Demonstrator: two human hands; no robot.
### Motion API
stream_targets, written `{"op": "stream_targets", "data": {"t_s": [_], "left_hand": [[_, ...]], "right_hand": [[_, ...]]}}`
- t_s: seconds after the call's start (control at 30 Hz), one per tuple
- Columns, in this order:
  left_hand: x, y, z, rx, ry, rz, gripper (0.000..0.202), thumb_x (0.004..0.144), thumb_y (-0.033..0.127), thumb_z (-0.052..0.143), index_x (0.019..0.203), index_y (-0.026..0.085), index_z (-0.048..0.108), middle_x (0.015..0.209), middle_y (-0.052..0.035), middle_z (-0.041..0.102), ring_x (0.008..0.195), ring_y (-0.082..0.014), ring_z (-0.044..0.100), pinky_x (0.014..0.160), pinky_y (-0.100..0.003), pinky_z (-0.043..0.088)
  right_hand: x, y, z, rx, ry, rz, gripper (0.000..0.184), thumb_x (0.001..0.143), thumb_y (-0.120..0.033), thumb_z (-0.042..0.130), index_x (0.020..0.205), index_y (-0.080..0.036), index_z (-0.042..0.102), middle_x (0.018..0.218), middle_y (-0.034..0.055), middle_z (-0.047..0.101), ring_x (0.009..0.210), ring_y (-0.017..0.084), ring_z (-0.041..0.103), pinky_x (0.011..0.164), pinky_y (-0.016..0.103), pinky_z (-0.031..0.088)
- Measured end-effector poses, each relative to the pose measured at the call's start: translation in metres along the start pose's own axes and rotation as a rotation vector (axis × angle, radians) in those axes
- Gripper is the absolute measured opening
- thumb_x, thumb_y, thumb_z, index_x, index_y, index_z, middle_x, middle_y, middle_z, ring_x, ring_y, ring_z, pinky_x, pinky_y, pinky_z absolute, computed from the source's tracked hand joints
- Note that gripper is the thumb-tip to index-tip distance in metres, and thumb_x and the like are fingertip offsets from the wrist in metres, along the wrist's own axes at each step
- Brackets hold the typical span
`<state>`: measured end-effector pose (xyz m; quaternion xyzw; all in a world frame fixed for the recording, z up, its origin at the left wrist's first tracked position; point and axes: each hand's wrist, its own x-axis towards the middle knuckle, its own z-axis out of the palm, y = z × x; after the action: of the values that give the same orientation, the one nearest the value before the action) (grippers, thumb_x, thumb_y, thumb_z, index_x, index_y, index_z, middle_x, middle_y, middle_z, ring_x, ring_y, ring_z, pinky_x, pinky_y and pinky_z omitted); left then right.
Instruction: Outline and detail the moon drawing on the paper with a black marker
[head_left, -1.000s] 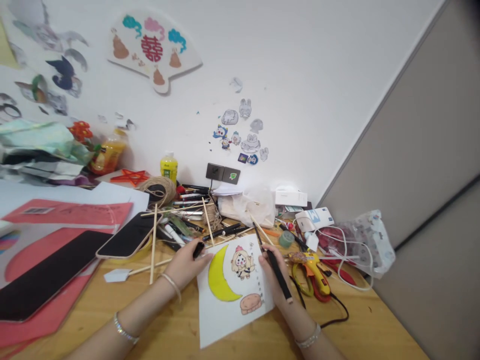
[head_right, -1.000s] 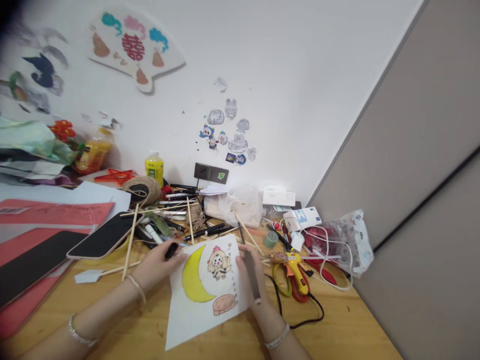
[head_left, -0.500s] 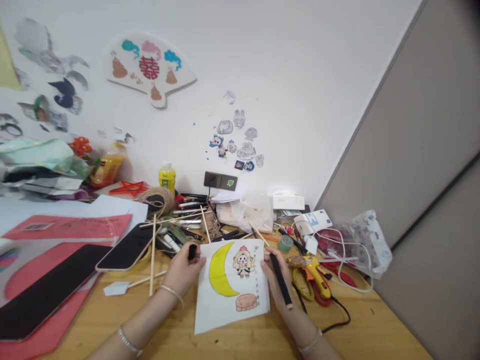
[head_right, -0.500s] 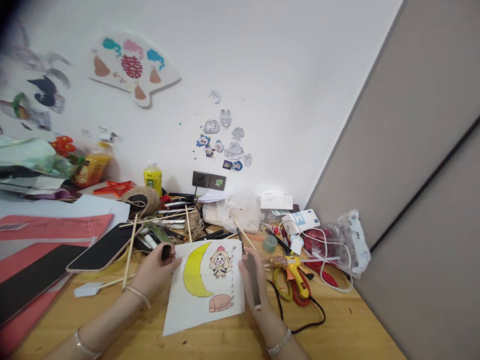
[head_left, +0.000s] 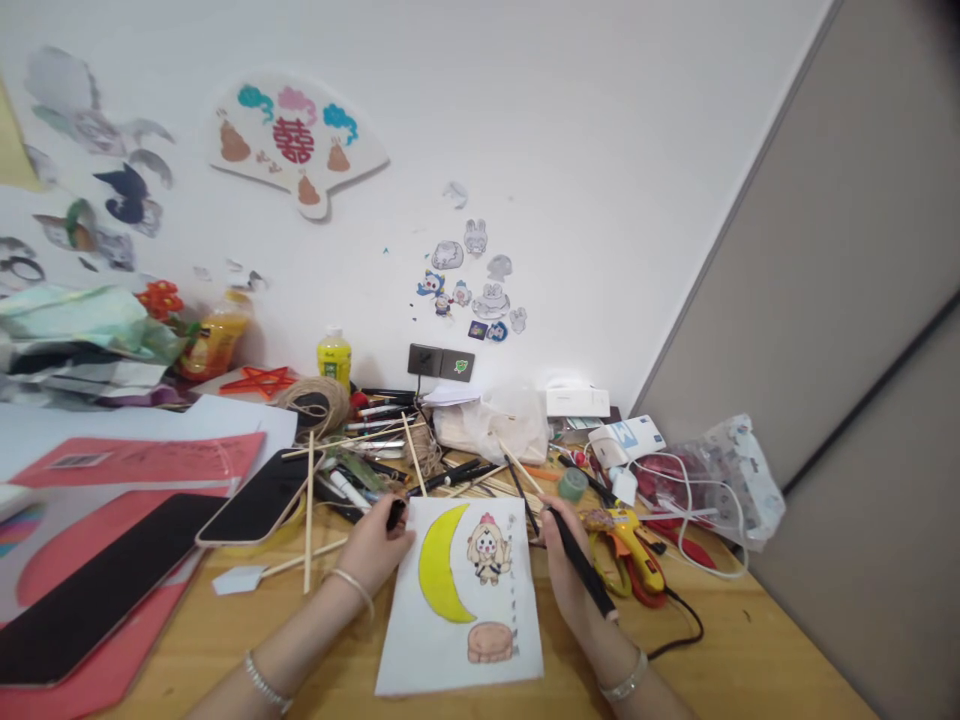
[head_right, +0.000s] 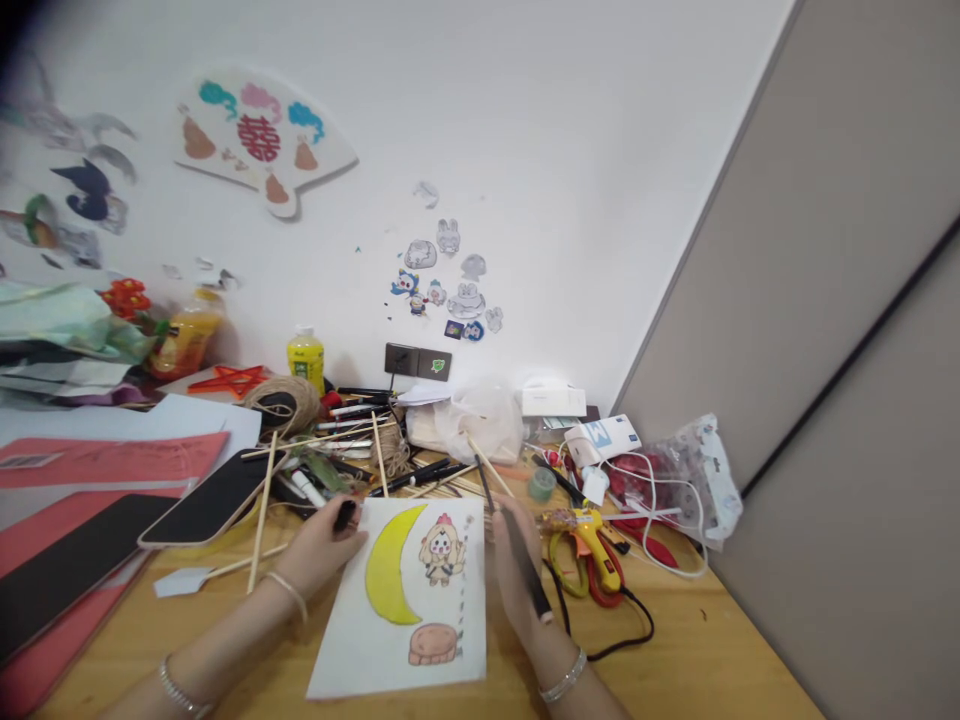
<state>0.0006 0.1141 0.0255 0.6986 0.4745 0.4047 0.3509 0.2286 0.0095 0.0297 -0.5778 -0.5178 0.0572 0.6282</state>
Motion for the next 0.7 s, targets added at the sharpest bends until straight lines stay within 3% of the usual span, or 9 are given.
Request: {"op": "stream_targets", "data": {"t_s": [0.07,0.2,0.27,0.37,0.5,0.7], "left_hand": [[-0.004,0.003,0.004,0.097,-0.038,0.018,0.011,0.060,0.017,0.047,0.065,0.022,0.040,0.062,0.0038,0.049,0.061,-0.0154,0.050,0.060,-0.026,0.043],[-0.010,0.006,0.009,0.261,-0.129,0.039,0.015,0.063,0.010,0.044,0.066,0.022,0.036,0.063,0.0032,0.049,0.062,-0.0158,0.050,0.061,-0.027,0.041],[-0.012,0.006,0.010,0.302,-0.168,0.041,0.017,0.064,0.010,0.047,0.066,0.022,0.035,0.065,0.0027,0.049,0.065,-0.0166,0.052,0.063,-0.027,0.041],[-0.015,0.003,0.012,0.317,-0.221,0.064,0.018,0.063,0.012,0.051,0.070,0.021,0.038,0.073,-0.0001,0.053,0.073,-0.0191,0.054,0.067,-0.030,0.043],[-0.019,-0.002,0.016,0.311,-0.270,0.147,0.023,0.060,0.008,0.052,0.079,0.019,0.045,0.087,-0.0047,0.056,0.086,-0.0222,0.054,0.076,-0.034,0.043],[-0.019,-0.004,0.018,0.305,-0.300,0.154,0.023,0.060,0.008,0.052,0.079,0.019,0.047,0.088,-0.0043,0.057,0.089,-0.0234,0.054,0.078,-0.036,0.044]], "right_hand": [[-0.001,-0.007,-0.002,-0.022,-0.063,0.028,0.020,0.085,-0.034,0.048,0.090,-0.021,0.063,0.095,0.0067,0.066,0.090,0.023,0.059,0.080,0.036,0.046],[-0.006,-0.007,0.007,0.075,-0.362,0.255,0.006,0.078,-0.027,0.053,0.079,-0.023,0.057,0.057,-0.0022,0.061,0.052,0.017,0.056,0.050,0.027,0.043],[-0.008,0.000,0.013,0.098,-0.442,0.291,0.008,0.074,-0.025,0.054,0.068,-0.023,0.050,0.049,-0.0056,0.054,0.045,0.015,0.051,0.045,0.025,0.039],[-0.007,0.010,0.016,0.018,-0.455,0.229,0.019,0.072,-0.023,0.051,0.057,-0.023,0.040,0.046,-0.0065,0.046,0.045,0.013,0.047,0.046,0.024,0.037],[-0.005,0.016,0.011,-0.044,-0.478,0.192,0.018,0.071,-0.021,0.046,0.054,-0.023,0.039,0.048,-0.0062,0.041,0.048,0.013,0.041,0.047,0.023,0.033],[-0.005,0.019,0.009,-0.078,-0.482,0.173,0.017,0.068,-0.021,0.046,0.053,-0.022,0.037,0.053,-0.0045,0.041,0.053,0.014,0.041,0.052,0.025,0.032]]}}
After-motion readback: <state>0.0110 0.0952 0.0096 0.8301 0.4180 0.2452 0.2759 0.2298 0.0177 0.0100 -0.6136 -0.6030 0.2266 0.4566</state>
